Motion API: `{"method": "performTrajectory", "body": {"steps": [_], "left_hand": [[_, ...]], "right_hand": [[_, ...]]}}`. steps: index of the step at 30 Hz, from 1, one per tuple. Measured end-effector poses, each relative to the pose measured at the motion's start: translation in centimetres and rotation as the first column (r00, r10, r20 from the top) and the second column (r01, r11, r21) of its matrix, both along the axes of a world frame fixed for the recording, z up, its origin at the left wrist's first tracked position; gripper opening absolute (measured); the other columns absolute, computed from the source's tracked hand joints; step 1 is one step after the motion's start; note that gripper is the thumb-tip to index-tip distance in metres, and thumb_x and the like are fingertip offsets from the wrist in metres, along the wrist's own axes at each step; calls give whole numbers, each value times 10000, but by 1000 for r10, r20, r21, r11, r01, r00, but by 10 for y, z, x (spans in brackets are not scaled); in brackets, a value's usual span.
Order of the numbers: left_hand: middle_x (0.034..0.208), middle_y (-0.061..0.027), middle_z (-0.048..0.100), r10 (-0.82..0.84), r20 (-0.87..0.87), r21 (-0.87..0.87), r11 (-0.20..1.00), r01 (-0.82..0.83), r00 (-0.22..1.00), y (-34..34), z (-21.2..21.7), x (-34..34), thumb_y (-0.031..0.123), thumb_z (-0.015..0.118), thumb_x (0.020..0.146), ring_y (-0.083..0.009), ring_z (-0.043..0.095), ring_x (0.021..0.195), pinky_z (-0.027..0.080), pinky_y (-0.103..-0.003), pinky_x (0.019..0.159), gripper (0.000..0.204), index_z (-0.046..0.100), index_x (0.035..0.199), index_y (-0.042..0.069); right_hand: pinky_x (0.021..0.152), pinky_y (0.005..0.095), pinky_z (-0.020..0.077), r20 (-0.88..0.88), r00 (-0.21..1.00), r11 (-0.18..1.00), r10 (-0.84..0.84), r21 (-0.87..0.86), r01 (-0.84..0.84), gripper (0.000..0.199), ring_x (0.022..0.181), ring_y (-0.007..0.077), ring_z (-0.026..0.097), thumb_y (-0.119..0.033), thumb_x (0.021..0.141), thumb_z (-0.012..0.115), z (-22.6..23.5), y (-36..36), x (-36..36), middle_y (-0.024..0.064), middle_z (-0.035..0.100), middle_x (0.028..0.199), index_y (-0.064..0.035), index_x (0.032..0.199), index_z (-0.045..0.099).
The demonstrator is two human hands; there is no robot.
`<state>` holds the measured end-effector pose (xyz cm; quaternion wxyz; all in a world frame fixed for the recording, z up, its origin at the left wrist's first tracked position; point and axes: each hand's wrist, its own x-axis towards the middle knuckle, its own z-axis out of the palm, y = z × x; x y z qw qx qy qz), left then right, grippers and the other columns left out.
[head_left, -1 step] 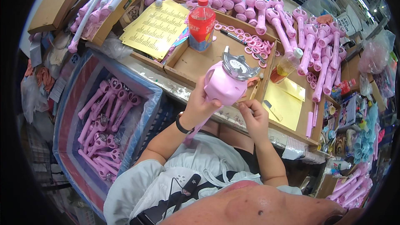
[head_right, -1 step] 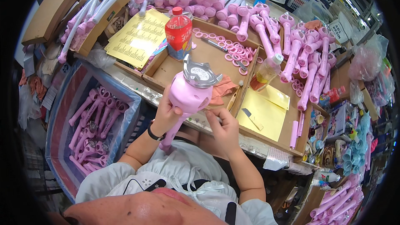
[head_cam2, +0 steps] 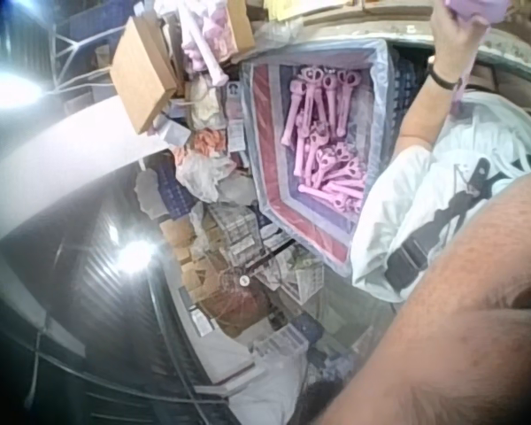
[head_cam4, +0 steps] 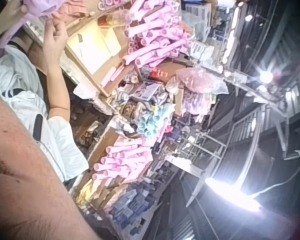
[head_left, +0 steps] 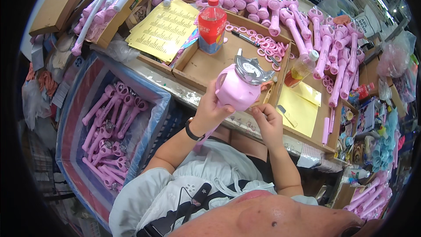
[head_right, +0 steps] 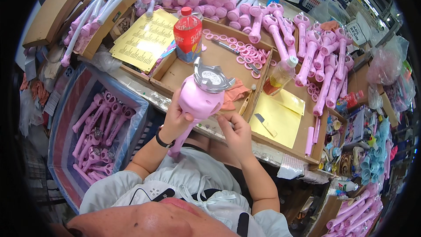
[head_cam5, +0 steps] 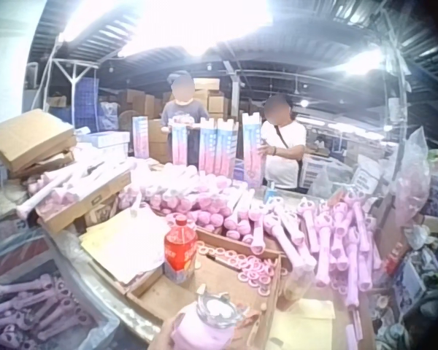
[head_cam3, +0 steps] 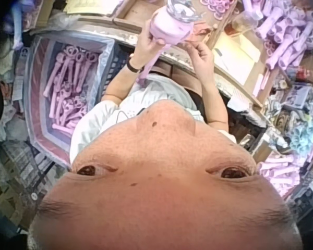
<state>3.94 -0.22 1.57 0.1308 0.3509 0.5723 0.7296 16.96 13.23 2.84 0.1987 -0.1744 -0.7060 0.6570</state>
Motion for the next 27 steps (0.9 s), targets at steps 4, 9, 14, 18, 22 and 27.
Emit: {"method": "performTrajectory", "body": {"steps": [4, 9, 14, 18, 22, 27], "left_hand": [[1129, -81, 530, -1, 36, 72, 997, -1, 999, 4, -1, -2, 620, 651, 761, -122, 505, 1042, 426, -274, 881, 852, 381, 1269, -8], [1091, -70, 532, 11, 109, 51, 999, -17, 994, 1, -1, -6, 619, 627, 783, -107, 508, 994, 438, -265, 841, 810, 397, 1244, -6], [1070, -65, 531, 47, -13, -15, 999, -47, 999, 1, -3, -5, 613, 618, 797, -106, 506, 979, 437, -263, 829, 775, 406, 1215, -5], [1073, -60, 525, -4, 80, 30, 1000, 1, 997, 2, -3, -7, 613, 605, 807, -105, 496, 990, 427, -259, 847, 768, 406, 1210, -9], [1086, -63, 521, -42, 182, 47, 998, 34, 982, 3, -1, -8, 610, 602, 810, -107, 493, 995, 428, -257, 847, 769, 399, 1224, -6], [1089, -77, 536, -3, 115, 69, 998, -5, 993, 7, -2, -2, 615, 620, 793, -114, 510, 1001, 439, -259, 845, 801, 394, 1249, -3]], "right_hand": [[560, 277, 441, -51, 998, 952, -27, 305, 41, 140, 627, 161, 559, -39, 849, 628, 4, -5, -3, 116, 593, 832, 12, 968, 575], [582, 286, 461, -280, 960, 630, 18, 748, 207, 75, 656, 178, 595, -21, 849, 614, 7, -1, -9, 117, 615, 786, 11, 911, 588], [614, 267, 470, -4, 1000, 987, -9, 162, 9, 117, 714, 137, 618, -72, 857, 636, 6, 0, -4, 112, 630, 784, 32, 898, 602], [604, 282, 478, 26, 998, 978, -60, 201, 54, 120, 718, 175, 634, -88, 860, 634, 8, -5, -5, 131, 630, 797, 25, 885, 605], [586, 315, 487, -175, 984, 807, 17, 583, 90, 98, 679, 269, 620, -46, 850, 613, 9, -6, -9, 151, 618, 815, 8, 927, 585], [547, 226, 436, -162, 987, 966, -2, 256, 44, 113, 642, 104, 558, -67, 896, 594, 1, 3, -9, 38, 562, 734, 9, 967, 551]]}}
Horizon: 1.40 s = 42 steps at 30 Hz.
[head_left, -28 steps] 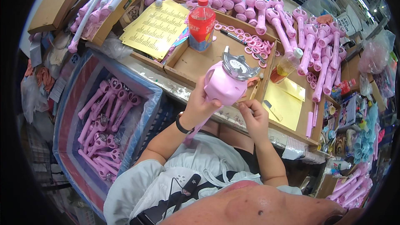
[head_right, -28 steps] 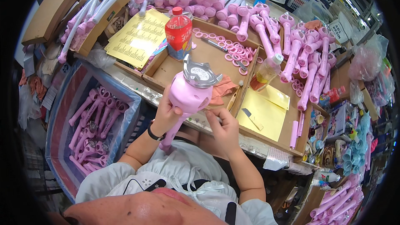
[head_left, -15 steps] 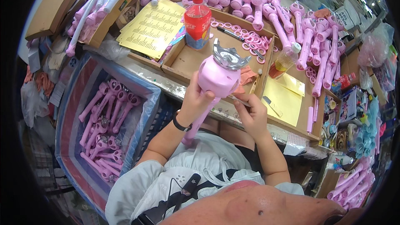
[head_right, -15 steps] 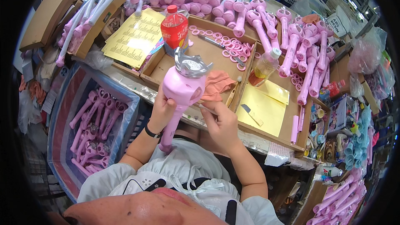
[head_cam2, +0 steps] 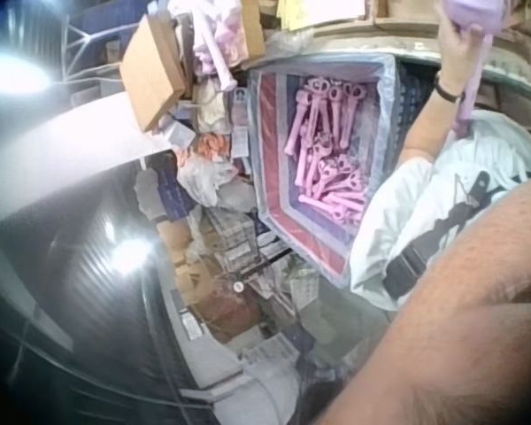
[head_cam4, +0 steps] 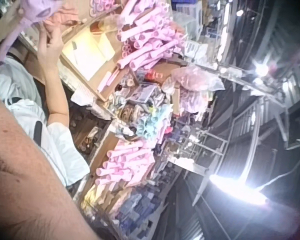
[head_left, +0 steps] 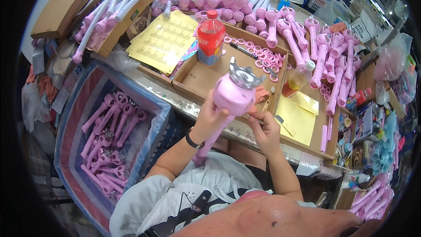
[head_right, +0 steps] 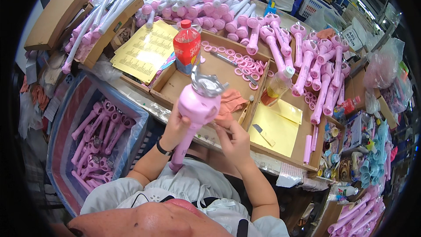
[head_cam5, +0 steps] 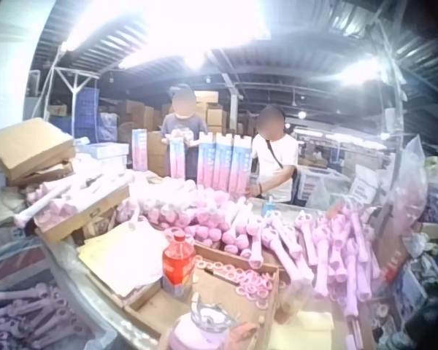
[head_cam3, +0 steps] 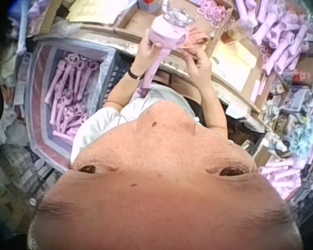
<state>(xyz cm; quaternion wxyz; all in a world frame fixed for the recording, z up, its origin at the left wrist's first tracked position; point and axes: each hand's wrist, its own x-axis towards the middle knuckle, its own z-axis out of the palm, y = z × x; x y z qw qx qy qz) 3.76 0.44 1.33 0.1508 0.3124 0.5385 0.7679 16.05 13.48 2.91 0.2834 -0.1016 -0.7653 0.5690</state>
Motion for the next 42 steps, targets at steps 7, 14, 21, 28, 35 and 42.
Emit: {"method": "performTrajectory", "body": {"steps": [7, 14, 21, 28, 35, 42], "left_hand": [[1124, -120, 548, -67, -35, -186, 981, 60, 997, -5, -9, -4, 580, 615, 821, -149, 523, 1030, 435, -292, 878, 790, 386, 1275, -25], [1119, -124, 528, -70, -8, -248, 967, 66, 998, -4, -19, -9, 532, 575, 874, -152, 495, 1045, 416, -298, 902, 722, 357, 1248, -45], [1089, -120, 525, -127, 77, -269, 952, 143, 989, -5, -30, -11, 494, 571, 893, -139, 508, 991, 440, -286, 847, 638, 375, 1191, -35], [1087, -98, 528, -131, 44, -246, 960, 138, 990, -3, -32, -9, 463, 550, 916, -115, 505, 985, 438, -265, 837, 584, 389, 1198, -22], [1110, -84, 531, -162, 165, -198, 961, 194, 973, -2, -24, -11, 468, 575, 900, -124, 511, 1003, 440, -275, 862, 661, 369, 1294, -21], [1173, -99, 530, -131, -3, -272, 954, 125, 991, -6, -12, -1, 551, 621, 832, -139, 497, 1073, 416, -278, 910, 802, 373, 1320, -35]], "right_hand": [[521, 261, 422, 6, 989, 961, -151, 233, 146, 120, 582, 143, 533, -59, 856, 629, -18, -17, 12, 67, 567, 737, -4, 938, 561], [515, 348, 447, -59, 985, 843, -161, 510, 169, 156, 591, 270, 570, -12, 783, 649, -18, -18, 7, 130, 568, 748, -12, 917, 569], [543, 331, 472, -2, 983, 806, -183, 573, 151, 111, 610, 270, 592, -34, 804, 641, -20, -17, 14, 143, 580, 723, 1, 896, 590], [576, 296, 477, 154, 982, 991, -107, -59, 117, 133, 659, 241, 616, -68, 828, 647, -28, -13, 10, 148, 612, 767, 16, 926, 615], [605, 285, 474, -76, 972, 728, -223, 651, 218, 101, 677, 228, 597, -61, 839, 635, -28, -17, 11, 137, 606, 786, 8, 900, 592], [627, 254, 463, 188, 975, 935, -120, -308, 174, 153, 699, 104, 549, -128, 891, 619, -37, -16, 9, 91, 614, 806, 19, 902, 579]]}}
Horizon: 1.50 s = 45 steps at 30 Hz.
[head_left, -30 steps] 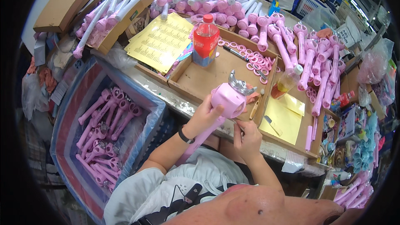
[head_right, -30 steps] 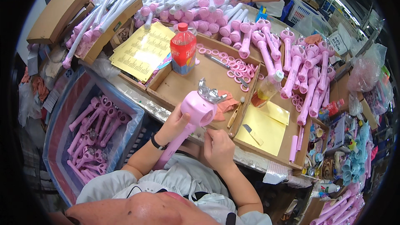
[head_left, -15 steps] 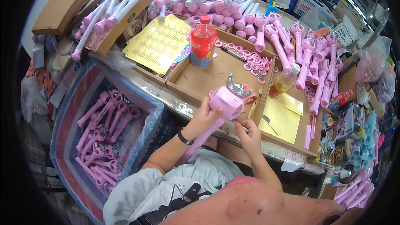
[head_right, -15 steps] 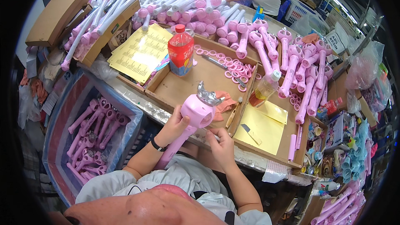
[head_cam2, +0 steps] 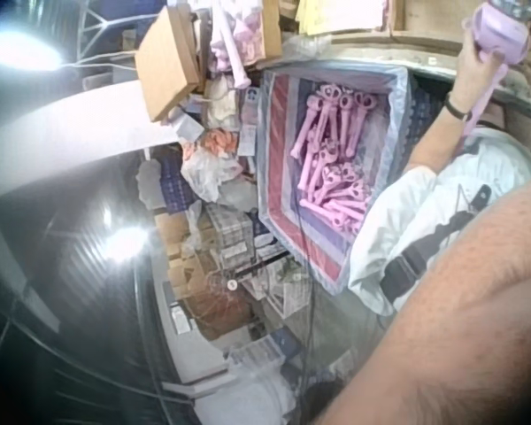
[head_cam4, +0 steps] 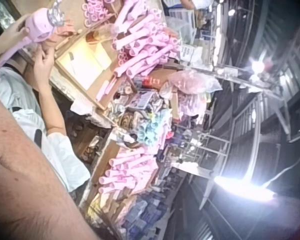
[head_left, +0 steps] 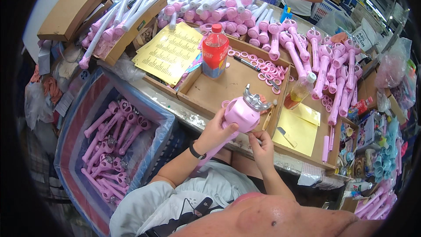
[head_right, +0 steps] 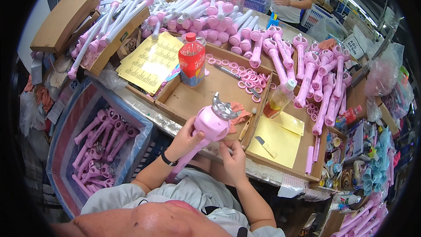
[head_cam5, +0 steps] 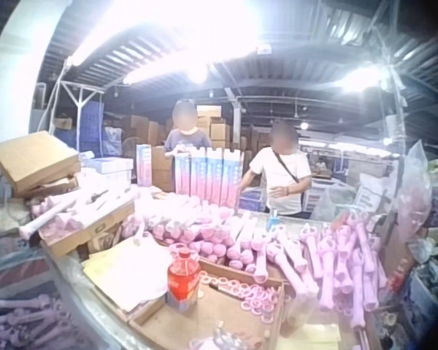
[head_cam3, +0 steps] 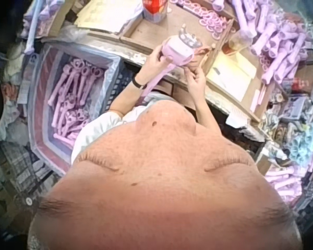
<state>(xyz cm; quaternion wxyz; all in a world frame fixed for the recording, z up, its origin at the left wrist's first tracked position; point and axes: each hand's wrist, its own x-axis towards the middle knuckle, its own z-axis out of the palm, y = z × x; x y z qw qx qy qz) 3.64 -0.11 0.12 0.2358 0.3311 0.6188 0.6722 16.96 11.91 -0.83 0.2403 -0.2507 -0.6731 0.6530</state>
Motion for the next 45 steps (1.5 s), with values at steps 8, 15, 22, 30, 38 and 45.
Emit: {"method": "performTrajectory", "body": {"steps": [8, 15, 22, 30, 38, 45], "left_hand": [[1159, -85, 551, -114, 200, 254, 965, 61, 973, -4, 16, -22, 537, 527, 891, -117, 533, 1027, 455, -265, 862, 698, 407, 1301, -14], [978, -113, 630, -232, 443, 596, 797, -91, 866, 19, 28, -31, 799, 238, 792, -153, 611, 758, 514, -288, 650, 924, 466, 1257, 34], [971, -96, 606, -141, 445, 395, 917, -53, 884, 21, 0, 6, 398, 551, 899, -140, 599, 762, 494, -275, 674, 506, 463, 1210, 8], [925, -80, 583, -173, 493, 336, 942, -3, 853, 20, -3, -11, 127, 634, 792, -159, 597, 780, 492, -291, 716, 449, 477, 1184, -25], [1100, -152, 595, -191, 519, 348, 937, -3, 833, 21, -10, -13, 358, 639, 839, -242, 615, 967, 498, -395, 884, 594, 456, 1247, -32], [1237, -164, 550, -307, 438, 516, 855, 43, 845, 27, -8, -34, 807, 509, 657, -276, 574, 1093, 436, -450, 981, 1028, 428, 1324, 28]], "right_hand": [[614, 328, 471, 259, 934, 862, 246, 381, -333, 233, 686, 227, 622, -180, 893, 603, -5, -3, 24, 157, 626, 783, 6, 1027, 557], [762, 312, 453, -72, 957, 948, 282, 176, -267, 530, 888, 212, 528, -132, 747, 768, -41, -34, 11, 152, 511, 981, -28, 986, 306], [715, 330, 453, -33, 990, 959, 135, 255, -122, 518, 826, 205, 510, -136, 742, 766, -49, -40, 15, 155, 489, 933, -48, 942, 296], [632, 342, 460, -15, 997, 977, 74, 201, -70, 535, 722, 204, 513, -198, 738, 775, -61, -53, 21, 137, 493, 851, -40, 952, 310], [695, 265, 426, 59, 990, 986, 129, 100, -135, 535, 803, 112, 448, -59, 733, 759, -60, -53, 30, 68, 422, 896, -95, 931, 263], [681, 256, 425, -47, 981, 980, 186, 79, -182, 530, 803, 113, 471, -50, 739, 757, -63, -54, 41, 78, 450, 908, -93, 933, 265]]}}
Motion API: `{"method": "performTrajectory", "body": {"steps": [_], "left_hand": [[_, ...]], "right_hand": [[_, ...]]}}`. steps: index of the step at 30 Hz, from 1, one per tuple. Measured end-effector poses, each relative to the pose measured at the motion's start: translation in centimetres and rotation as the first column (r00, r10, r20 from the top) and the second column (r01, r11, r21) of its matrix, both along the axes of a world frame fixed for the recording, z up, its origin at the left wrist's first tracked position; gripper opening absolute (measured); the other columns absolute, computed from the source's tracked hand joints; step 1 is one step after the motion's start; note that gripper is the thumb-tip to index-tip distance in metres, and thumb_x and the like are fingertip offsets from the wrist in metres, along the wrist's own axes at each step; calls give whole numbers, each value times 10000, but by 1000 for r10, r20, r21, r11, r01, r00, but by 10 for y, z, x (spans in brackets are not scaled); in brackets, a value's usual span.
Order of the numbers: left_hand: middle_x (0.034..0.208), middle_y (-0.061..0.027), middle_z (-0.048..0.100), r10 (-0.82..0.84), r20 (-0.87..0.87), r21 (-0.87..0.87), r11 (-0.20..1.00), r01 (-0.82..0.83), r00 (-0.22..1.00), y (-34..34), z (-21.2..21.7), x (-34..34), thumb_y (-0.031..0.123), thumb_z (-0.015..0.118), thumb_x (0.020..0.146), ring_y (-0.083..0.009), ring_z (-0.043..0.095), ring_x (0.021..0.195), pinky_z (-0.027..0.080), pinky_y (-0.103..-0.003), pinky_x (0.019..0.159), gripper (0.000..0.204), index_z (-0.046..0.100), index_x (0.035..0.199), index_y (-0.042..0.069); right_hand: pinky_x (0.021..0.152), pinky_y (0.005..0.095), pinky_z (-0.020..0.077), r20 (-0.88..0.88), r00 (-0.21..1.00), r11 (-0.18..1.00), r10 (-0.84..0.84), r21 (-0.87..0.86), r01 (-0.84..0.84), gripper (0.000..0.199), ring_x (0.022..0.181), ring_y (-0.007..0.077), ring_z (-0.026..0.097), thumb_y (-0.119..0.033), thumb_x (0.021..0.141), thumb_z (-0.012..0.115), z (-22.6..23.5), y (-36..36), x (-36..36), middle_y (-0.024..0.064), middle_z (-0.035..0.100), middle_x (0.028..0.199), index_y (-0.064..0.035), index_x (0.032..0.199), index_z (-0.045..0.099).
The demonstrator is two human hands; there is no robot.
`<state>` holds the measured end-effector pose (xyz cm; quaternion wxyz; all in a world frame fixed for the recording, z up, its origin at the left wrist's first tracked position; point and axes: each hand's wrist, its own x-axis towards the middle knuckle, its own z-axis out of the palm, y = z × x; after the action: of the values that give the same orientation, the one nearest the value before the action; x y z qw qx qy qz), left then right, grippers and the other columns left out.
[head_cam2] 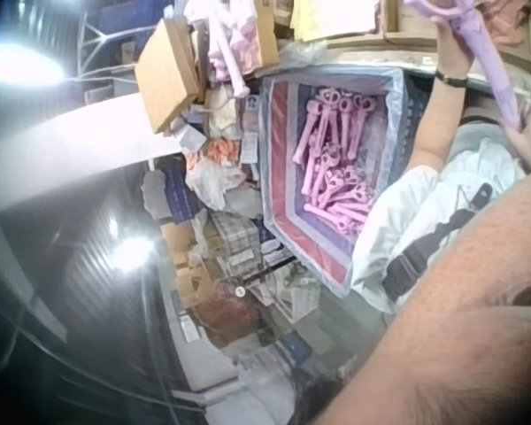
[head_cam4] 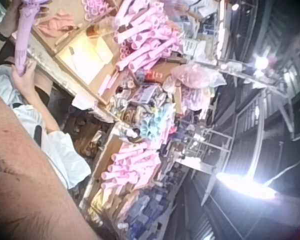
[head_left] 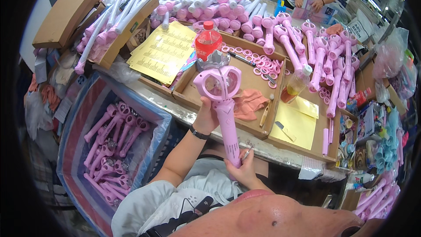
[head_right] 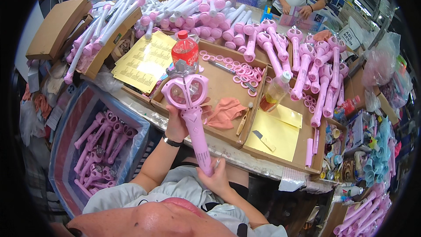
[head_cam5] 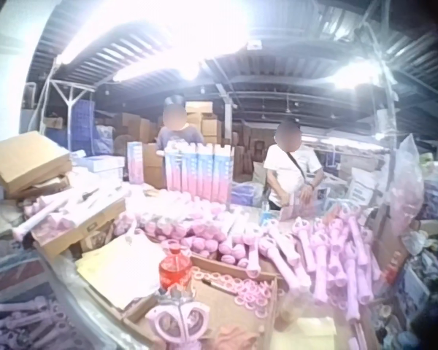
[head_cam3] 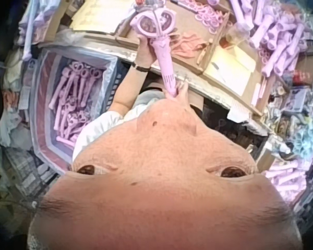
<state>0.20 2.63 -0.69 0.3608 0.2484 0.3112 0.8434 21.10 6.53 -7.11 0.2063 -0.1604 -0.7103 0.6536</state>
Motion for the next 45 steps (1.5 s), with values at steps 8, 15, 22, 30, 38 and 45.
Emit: {"method": "performTrajectory", "body": {"steps": [8, 15, 22, 30, 38, 45], "left_hand": [[1234, -170, 545, 112, 65, 89, 989, -118, 992, -2, -2, 14, 837, 438, 681, -201, 564, 943, 479, -339, 780, 1039, 420, 1328, 24], [1215, -183, 567, 170, 65, 23, 985, -172, 983, -6, 11, 6, 828, 373, 729, -164, 600, 835, 510, -280, 683, 1004, 427, 1321, 19], [1194, -248, 566, 195, 0, -63, 979, -195, 981, -24, 15, -10, 796, 414, 740, -177, 620, 770, 526, -266, 618, 975, 395, 1347, 34], [1205, -206, 577, 151, -65, -64, 986, -155, 986, -30, 13, -9, 763, 442, 762, -187, 642, 855, 527, -271, 679, 922, 418, 1328, 35], [1159, -177, 604, 163, -48, -57, 985, -165, 985, -27, 7, -20, 727, 439, 796, -216, 657, 854, 549, -291, 666, 864, 414, 1316, 37], [1145, -230, 599, 74, -46, -38, 996, -76, 996, -27, 20, -23, 740, 430, 789, -190, 654, 822, 549, -272, 680, 875, 407, 1330, 52]], "right_hand": [[686, 254, 421, 13, 999, 991, 36, 132, -38, 518, 808, 112, 468, -63, 751, 754, 0, 2, 2, 73, 451, 902, -86, 933, 269], [821, 320, 433, -31, 997, 997, 67, -45, -69, 344, 916, 170, 509, -193, 880, 630, 18, 3, -8, 150, 523, 1038, -69, 918, 312], [1073, 513, 259, -757, 653, 909, -14, -282, -307, 362, 1114, 318, 549, -501, 966, 378, 150, 39, -18, 123, 516, 1251, -148, 903, 423], [1133, 533, 143, -938, 334, 738, -92, -290, -610, 264, 837, 213, 557, -359, 963, 487, 220, -10, -5, -45, 429, 1071, -155, 838, 377], [992, 554, 306, -954, 279, 786, -109, -255, -563, 335, 822, 341, 607, -457, 965, 408, 208, -16, -6, 85, 514, 1045, -126, 914, 419], [588, 371, 414, -619, 766, 901, 175, -212, -378, 336, 600, 163, 449, -437, 968, 423, 172, 43, -33, 31, 432, 721, -143, 808, 439]]}}
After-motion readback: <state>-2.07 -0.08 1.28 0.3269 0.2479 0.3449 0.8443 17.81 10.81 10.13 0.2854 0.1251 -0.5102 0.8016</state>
